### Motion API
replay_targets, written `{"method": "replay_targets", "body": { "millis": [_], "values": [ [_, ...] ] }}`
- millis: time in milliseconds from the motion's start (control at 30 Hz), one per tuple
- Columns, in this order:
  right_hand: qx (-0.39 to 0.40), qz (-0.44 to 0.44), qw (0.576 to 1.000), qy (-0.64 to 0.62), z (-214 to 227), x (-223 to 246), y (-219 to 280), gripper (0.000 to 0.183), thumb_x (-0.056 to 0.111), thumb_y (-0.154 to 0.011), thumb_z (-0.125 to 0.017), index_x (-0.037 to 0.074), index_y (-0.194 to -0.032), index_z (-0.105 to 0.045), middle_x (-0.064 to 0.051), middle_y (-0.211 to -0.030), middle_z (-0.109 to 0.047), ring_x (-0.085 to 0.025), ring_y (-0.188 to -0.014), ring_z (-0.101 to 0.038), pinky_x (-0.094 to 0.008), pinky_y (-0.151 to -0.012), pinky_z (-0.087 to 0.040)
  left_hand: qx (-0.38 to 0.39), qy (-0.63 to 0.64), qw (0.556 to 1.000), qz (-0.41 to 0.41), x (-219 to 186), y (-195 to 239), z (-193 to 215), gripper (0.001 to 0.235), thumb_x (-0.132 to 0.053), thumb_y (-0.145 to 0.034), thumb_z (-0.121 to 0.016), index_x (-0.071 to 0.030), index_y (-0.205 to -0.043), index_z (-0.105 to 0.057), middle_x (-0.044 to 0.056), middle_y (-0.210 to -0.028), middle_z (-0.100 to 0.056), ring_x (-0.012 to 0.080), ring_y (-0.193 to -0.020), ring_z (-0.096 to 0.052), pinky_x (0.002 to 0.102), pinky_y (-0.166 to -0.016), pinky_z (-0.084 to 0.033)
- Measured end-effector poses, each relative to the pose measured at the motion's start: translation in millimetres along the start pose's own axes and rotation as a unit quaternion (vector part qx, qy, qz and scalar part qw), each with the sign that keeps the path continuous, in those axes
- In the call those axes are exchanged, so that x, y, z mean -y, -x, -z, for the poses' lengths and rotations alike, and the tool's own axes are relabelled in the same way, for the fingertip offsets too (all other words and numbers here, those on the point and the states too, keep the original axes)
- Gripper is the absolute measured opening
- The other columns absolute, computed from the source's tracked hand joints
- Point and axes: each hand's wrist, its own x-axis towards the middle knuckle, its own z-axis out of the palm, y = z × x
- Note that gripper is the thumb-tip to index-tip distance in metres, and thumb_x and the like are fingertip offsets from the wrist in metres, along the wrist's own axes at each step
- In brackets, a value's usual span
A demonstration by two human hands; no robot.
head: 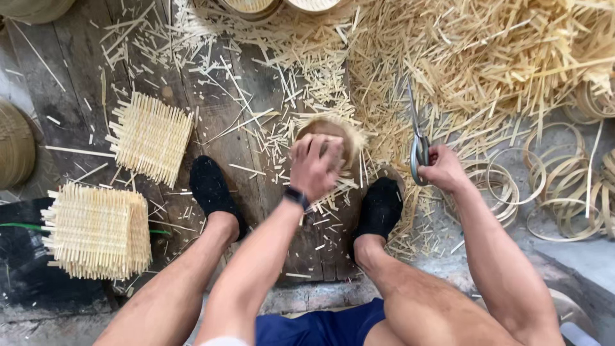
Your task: The person sits on the floor and repeatedly assembles small round bamboo baskets by placing a woven bamboo mat over a circular mold, wrapping a bamboo ring around the edge, and trimming excess material with shears. Finished baskets are stacked nearby.
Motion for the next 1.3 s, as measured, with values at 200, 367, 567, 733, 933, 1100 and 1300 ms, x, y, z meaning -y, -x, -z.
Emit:
{"method": "replay_targets", "body": {
  "millis": [200, 367, 567, 733, 933, 1100, 1300],
  "values": [
    [0.042, -0.090, 0.978, 0.185, -7, 54, 54, 0.062, 0.051, -0.086, -0.082, -0.006, -0.104, -0.066, -0.015, -0.090, -0.066, -0.031, -0.083, -0.064, -0.047, -0.076, -0.054, 0.061, -0.072, 0.994, -0.061, 24, -2, 5, 0.071, -0.016, -0.068, -0.082, -0.029, -0.133, -0.057, 0.006, -0.140, -0.052, 0.0289, -0.133, -0.048, 0.046, -0.113, -0.038],
    [-0.076, 0.189, 0.919, 0.337, -32, 81, 53, 0.059, 0.046, -0.080, -0.076, -0.005, -0.106, -0.064, -0.020, -0.099, -0.061, -0.030, -0.091, -0.061, -0.043, -0.079, -0.053, -0.017, 0.066, 0.971, 0.229, -5, 17, -13, 0.107, -0.035, -0.062, -0.095, 0.000, -0.148, -0.040, 0.029, -0.138, -0.042, 0.0448, -0.128, -0.043, 0.055, -0.108, -0.038],
    [-0.063, 0.131, 0.885, 0.442, -42, 80, 27, 0.042, 0.041, -0.098, -0.061, -0.001, -0.101, -0.063, -0.017, -0.096, -0.062, -0.027, -0.085, -0.064, -0.041, -0.074, -0.058, -0.033, 0.043, 0.984, 0.171, 0, 20, -20, 0.102, -0.025, -0.065, -0.094, -0.001, -0.150, -0.041, 0.026, -0.139, -0.045, 0.0448, -0.127, -0.046, 0.052, -0.111, -0.042],
    [-0.109, 0.221, 0.861, 0.446, -35, 62, 10, 0.036, 0.036, -0.096, -0.062, 0.000, -0.092, -0.066, -0.014, -0.081, -0.062, -0.024, -0.069, -0.061, -0.038, -0.059, -0.055, 0.010, 0.078, 0.986, 0.149, 14, 18, -13, 0.101, -0.023, -0.064, -0.093, -0.005, -0.149, -0.042, 0.022, -0.138, -0.047, 0.0421, -0.128, -0.047, 0.050, -0.113, -0.042],
    [-0.127, 0.249, 0.833, 0.478, -25, 56, -6, 0.033, 0.034, -0.093, -0.067, 0.001, -0.093, -0.067, -0.014, -0.084, -0.063, -0.022, -0.070, -0.061, -0.035, -0.062, -0.054, 0.106, 0.063, 0.987, 0.099, 7, 5, 0, 0.106, -0.010, -0.064, -0.088, -0.012, -0.158, -0.038, 0.025, -0.148, -0.042, 0.0439, -0.136, -0.043, 0.047, -0.113, -0.041],
    [-0.103, 0.232, 0.873, 0.417, -19, 54, -9, 0.042, 0.042, -0.094, -0.068, 0.000, -0.096, -0.068, -0.017, -0.088, -0.064, -0.028, -0.080, -0.064, -0.042, -0.066, -0.054, -0.012, 0.049, 0.984, 0.169, -15, 8, -6, 0.090, -0.015, -0.067, -0.088, -0.015, -0.147, -0.045, 0.023, -0.139, -0.043, 0.0425, -0.130, -0.046, 0.054, -0.111, -0.041],
    [-0.145, 0.272, 0.833, 0.460, -30, 56, -10, 0.048, 0.045, -0.079, -0.072, -0.003, -0.089, -0.068, -0.015, -0.080, -0.063, -0.026, -0.073, -0.065, -0.037, -0.064, -0.056, 0.002, 0.077, 0.988, 0.136, -7, 17, -18, 0.073, -0.002, -0.082, -0.078, -0.023, -0.147, -0.051, 0.017, -0.146, -0.047, 0.0368, -0.131, -0.054, 0.045, -0.115, -0.048]
  ]
}}
